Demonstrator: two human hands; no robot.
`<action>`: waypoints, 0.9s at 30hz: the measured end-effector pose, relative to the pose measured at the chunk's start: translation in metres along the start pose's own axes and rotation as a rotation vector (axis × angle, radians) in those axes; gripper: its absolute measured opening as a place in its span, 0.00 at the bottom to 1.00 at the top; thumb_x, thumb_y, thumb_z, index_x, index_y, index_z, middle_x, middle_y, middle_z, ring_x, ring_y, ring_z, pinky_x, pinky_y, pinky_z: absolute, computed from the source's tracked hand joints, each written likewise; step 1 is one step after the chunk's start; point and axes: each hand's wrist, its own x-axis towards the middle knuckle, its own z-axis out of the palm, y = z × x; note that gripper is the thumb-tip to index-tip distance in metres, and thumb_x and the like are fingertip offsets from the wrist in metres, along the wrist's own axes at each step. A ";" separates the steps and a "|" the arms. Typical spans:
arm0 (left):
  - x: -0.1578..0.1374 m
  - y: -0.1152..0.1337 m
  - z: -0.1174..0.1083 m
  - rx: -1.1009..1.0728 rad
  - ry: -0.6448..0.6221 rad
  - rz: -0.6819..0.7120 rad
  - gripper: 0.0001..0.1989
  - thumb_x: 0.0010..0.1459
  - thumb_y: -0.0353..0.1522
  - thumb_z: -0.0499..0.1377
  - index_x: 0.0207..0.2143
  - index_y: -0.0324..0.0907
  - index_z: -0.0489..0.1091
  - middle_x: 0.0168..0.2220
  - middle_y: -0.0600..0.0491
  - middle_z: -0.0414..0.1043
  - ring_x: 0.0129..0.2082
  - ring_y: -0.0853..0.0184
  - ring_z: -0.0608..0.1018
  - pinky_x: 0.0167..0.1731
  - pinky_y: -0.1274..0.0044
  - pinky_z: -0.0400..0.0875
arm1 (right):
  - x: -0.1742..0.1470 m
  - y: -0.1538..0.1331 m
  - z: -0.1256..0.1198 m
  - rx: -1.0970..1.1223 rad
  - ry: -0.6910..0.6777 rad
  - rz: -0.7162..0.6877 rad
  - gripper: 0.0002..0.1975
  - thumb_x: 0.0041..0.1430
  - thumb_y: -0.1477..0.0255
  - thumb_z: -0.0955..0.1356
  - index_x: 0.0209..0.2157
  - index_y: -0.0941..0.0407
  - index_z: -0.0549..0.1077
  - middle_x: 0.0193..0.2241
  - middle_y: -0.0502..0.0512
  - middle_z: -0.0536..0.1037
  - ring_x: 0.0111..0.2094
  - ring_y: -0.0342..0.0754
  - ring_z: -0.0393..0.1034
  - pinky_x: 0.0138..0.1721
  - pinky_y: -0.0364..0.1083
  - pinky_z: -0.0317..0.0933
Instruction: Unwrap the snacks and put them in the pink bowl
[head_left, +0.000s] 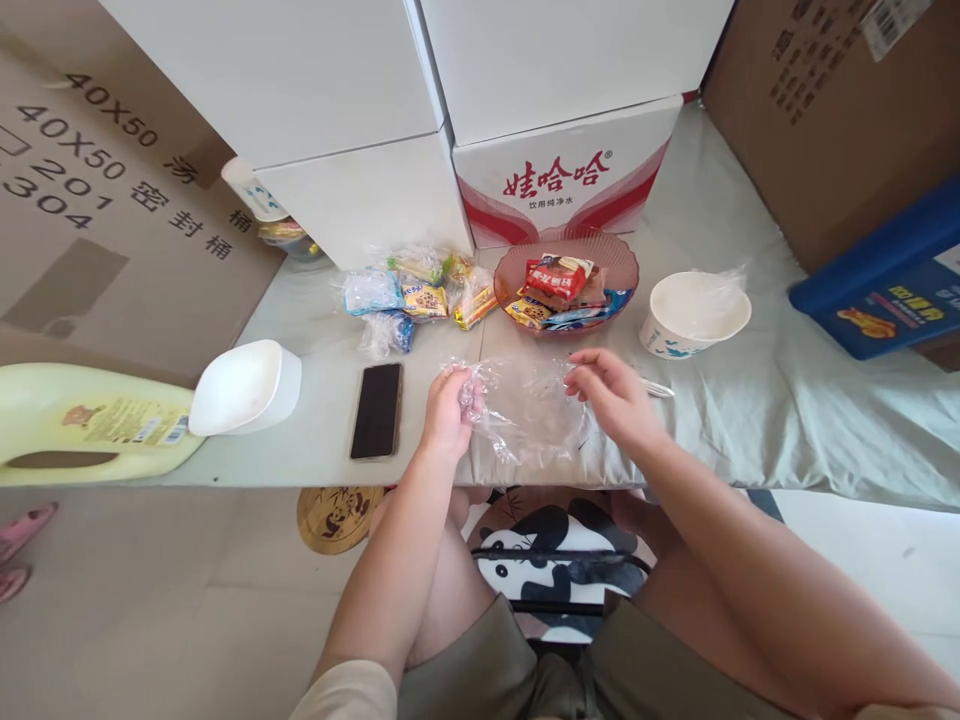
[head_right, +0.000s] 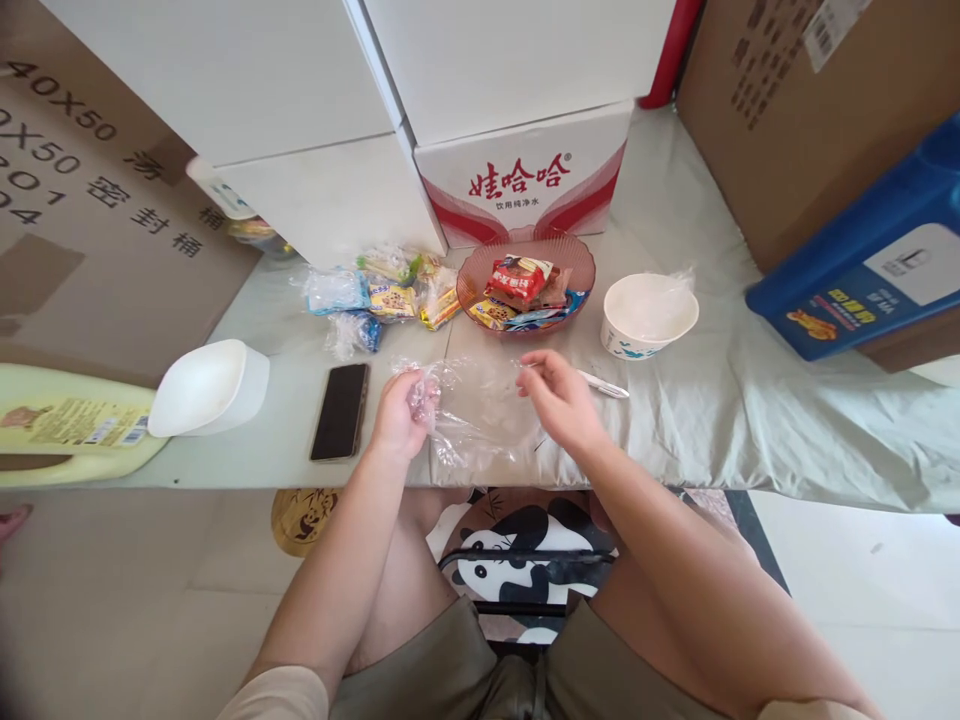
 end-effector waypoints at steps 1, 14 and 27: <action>-0.003 0.003 -0.001 -0.006 -0.060 -0.031 0.12 0.42 0.32 0.64 0.25 0.42 0.61 0.18 0.59 0.64 0.15 0.76 0.65 0.15 0.85 0.51 | -0.004 0.003 0.001 -0.105 -0.077 -0.048 0.15 0.59 0.60 0.65 0.44 0.55 0.70 0.37 0.57 0.78 0.38 0.51 0.75 0.40 0.52 0.70; -0.027 -0.003 -0.013 -0.100 -0.858 -0.412 0.32 0.30 0.48 0.69 0.15 0.43 0.47 0.13 0.56 0.53 0.13 0.73 0.59 0.15 0.77 0.51 | -0.010 0.020 -0.003 -0.280 -0.082 -0.236 0.41 0.54 0.61 0.71 0.64 0.52 0.50 0.60 0.67 0.64 0.60 0.60 0.61 0.60 0.63 0.58; -0.025 -0.006 -0.013 -0.071 -0.370 -0.408 0.32 0.41 0.61 0.57 0.14 0.45 0.48 0.13 0.54 0.48 0.16 0.67 0.60 0.20 0.71 0.57 | -0.007 0.016 -0.007 0.130 -0.197 0.133 0.34 0.48 0.67 0.71 0.57 0.51 0.59 0.50 0.58 0.69 0.26 0.37 0.66 0.26 0.41 0.63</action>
